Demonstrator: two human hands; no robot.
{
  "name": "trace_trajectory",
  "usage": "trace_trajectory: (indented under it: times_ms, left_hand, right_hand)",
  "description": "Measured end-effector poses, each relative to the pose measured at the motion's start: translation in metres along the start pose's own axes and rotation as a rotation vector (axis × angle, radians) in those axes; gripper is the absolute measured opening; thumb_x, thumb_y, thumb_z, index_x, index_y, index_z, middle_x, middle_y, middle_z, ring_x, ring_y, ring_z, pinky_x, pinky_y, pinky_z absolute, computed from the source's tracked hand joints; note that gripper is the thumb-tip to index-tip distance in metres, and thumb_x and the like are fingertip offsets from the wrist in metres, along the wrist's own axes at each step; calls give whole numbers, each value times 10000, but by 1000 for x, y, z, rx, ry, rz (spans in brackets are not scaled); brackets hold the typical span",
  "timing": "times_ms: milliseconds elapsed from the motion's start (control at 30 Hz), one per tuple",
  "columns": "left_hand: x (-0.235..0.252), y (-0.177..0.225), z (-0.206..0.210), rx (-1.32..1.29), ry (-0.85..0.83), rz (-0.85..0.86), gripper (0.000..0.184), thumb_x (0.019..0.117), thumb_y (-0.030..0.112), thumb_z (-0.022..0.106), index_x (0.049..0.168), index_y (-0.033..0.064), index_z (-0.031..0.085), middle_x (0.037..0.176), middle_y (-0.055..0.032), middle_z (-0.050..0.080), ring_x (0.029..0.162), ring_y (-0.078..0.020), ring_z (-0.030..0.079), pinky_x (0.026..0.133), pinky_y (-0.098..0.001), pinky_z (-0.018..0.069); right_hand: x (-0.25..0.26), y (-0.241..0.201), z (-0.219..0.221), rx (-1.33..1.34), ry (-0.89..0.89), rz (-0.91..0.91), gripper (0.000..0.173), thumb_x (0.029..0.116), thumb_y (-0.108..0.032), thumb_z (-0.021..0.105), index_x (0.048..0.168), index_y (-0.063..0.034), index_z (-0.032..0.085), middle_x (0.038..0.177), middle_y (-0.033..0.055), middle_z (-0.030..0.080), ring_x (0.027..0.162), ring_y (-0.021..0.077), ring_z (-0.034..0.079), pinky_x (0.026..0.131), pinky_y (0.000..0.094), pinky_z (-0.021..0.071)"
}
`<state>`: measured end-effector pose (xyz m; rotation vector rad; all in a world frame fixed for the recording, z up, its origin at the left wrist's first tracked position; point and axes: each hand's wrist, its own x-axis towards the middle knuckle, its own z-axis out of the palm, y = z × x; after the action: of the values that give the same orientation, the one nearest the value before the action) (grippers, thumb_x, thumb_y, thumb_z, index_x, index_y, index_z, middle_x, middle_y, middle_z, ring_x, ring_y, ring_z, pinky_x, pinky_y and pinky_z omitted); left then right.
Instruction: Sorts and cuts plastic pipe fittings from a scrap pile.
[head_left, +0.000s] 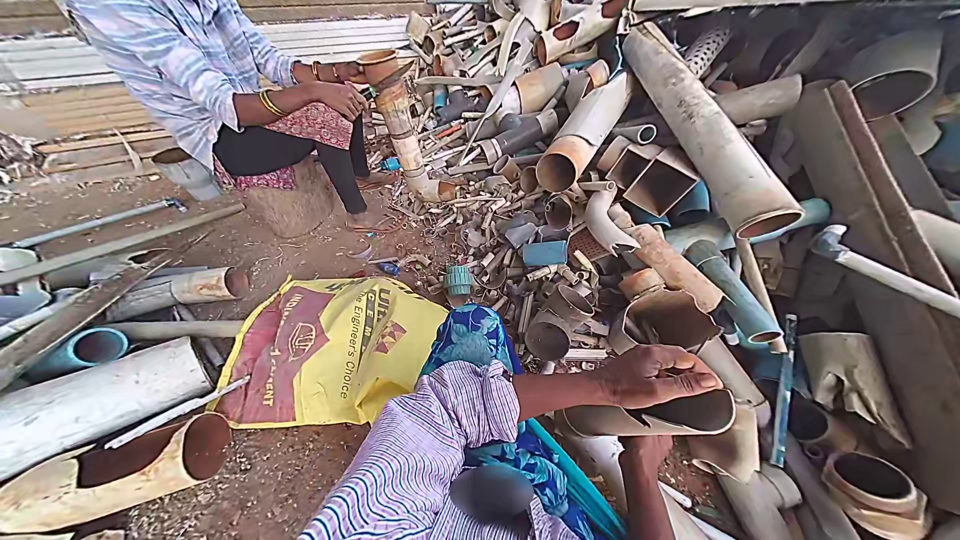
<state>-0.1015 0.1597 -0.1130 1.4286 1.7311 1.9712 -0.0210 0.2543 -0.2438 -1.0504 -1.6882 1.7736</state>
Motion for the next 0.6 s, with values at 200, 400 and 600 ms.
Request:
trace_trajectory:
  times_ms: [200,400,600]
  left_hand:
    - [-1,-1,0,-18,7,-11,303,1011,87,505,1049,-148,693,996,-210,691,954,-176,636,893,-297,487]
    - [2,-6,-2,11,-27,121,411,1008,189,495,1134,-168,657,1081,-254,685,1038,-244,647,963,-341,493]
    - [9,-9,-1,338,-272,330,686,901,479,635,1290,-86,643,1301,-282,642,1249,-420,595,1086,-517,433]
  right_hand:
    - [6,9,-4,-60,-23,-49,305,1000,-113,552,1249,61,528,979,89,596,775,73,590,679,275,518]
    - [-4,-10,-1,-82,-28,-13,316,1025,-111,525,1283,70,530,1045,123,603,846,106,586,742,303,505]
    - [7,4,-7,-30,18,117,431,1060,-161,459,1445,12,371,938,104,548,666,109,519,575,304,459]
